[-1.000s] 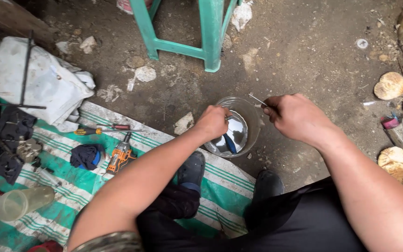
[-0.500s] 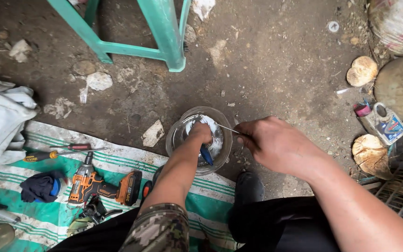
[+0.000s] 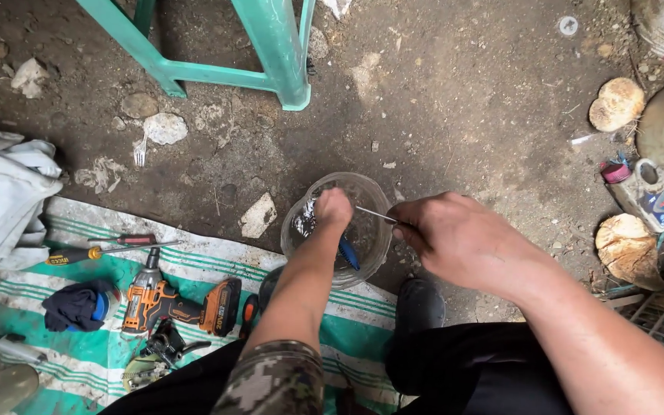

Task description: The person uses a screwdriver to manipulate a small metal component held over a metal bowl. They then place the component down and pick up a larger black mechanical part, turning it over in their hands.

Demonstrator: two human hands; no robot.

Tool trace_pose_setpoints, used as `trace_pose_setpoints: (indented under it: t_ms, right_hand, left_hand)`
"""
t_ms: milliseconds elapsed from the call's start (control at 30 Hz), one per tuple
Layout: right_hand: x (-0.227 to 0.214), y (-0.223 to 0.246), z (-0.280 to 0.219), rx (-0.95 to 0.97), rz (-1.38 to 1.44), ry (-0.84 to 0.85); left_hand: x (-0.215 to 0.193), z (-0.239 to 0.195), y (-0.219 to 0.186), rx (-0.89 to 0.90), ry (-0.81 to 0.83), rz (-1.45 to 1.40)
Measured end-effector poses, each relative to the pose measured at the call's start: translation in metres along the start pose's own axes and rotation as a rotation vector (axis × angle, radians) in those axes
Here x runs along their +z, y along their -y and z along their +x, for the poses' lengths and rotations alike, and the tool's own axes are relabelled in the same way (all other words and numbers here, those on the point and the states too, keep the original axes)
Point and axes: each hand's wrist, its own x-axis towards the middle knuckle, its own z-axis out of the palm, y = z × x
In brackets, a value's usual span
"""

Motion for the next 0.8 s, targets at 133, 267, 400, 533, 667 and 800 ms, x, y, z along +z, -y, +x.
trace_pose_setpoints:
  t_ms: [133,267,400,533,667,800]
  right_hand:
    - [0.005,0.002,0.000,-0.003,0.023,-0.005]
    - [-0.001,0.006,-0.008,0.025,0.045,-0.024]
    - [-0.003,0.007,-0.012,0.044,0.042,-0.088]
    - [0.014,-0.022,0.004,-0.024,0.029,-0.222]
    - [0.025,-0.036,0.010,-0.067,0.023,-0.291]
    - [0.032,-0.045,0.016,-0.075,0.016,-0.305]
  left_hand:
    - [-0.006,-0.038,0.006,0.165,0.202,-0.097]
    - [0.008,-0.013,0.000,0.059,0.029,-0.169]
    - [-0.051,-0.082,-0.011,0.368,0.015,-0.176]
    - [-0.150,-0.172,0.014,0.641,-0.002,-0.271]
    - [-0.203,-0.235,0.034,0.840,-0.075,-0.428]
    - [-0.212,-0.250,0.039,0.915,-0.101,-0.524]
